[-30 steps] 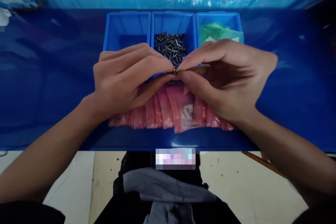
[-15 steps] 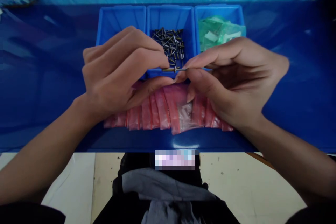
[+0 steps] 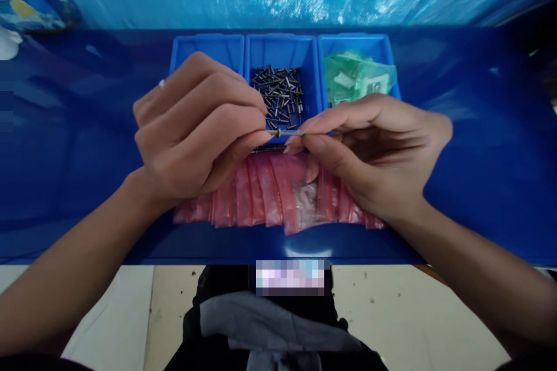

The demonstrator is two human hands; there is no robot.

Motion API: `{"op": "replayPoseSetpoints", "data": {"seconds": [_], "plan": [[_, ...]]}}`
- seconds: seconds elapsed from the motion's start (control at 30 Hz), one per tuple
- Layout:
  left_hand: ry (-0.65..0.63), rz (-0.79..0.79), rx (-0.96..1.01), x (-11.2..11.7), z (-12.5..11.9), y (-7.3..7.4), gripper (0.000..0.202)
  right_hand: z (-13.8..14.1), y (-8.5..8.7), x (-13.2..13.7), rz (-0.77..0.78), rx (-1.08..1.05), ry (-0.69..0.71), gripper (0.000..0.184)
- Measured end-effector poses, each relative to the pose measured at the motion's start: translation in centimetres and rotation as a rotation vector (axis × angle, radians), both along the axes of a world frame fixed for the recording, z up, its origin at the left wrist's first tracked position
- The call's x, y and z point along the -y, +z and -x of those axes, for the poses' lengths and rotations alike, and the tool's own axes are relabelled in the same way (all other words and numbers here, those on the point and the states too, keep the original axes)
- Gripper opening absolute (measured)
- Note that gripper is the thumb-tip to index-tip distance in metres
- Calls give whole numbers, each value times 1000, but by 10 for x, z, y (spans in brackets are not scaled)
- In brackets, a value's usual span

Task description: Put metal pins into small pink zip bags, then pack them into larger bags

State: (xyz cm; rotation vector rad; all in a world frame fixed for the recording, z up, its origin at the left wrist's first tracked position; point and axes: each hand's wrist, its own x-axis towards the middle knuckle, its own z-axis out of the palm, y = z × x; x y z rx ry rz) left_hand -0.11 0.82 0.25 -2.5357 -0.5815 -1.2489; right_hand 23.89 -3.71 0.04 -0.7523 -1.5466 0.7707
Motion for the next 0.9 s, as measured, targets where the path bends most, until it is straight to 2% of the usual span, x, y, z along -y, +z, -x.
{"op": "replayPoseSetpoints", "data": {"seconds": [0.1,0.27,0.4,0.53,0.63,0.7,0.8,0.87,0.9], "plan": [[-40,-5,2,-1,-1,1,18,0,2,0,3,11,10,19],[-45,43,-38,2,-1,3,11,-3,3,-1,9,31,14,24],[-50,50,-52,3,0,3,23,-4,3,-3,-14,28,46,25],[-42,42,-58,0,2,1,21,-4,6,0,63,33,30,23],[-43,8,-58,-3,4,-1,35,-3,8,2,42,89,31,21],[-44,30,-66,-5,5,-1,41,-3,10,2,34,103,-22,16],[43,102,-59,-7,7,0,23,-7,9,-1,-13,202,-173,14],[123,136,-75,-10,8,-2,7,-13,6,-7,-143,364,-245,16],[145,141,-96,-11,9,-3,7,-16,5,-10,-246,445,-256,18]]}}
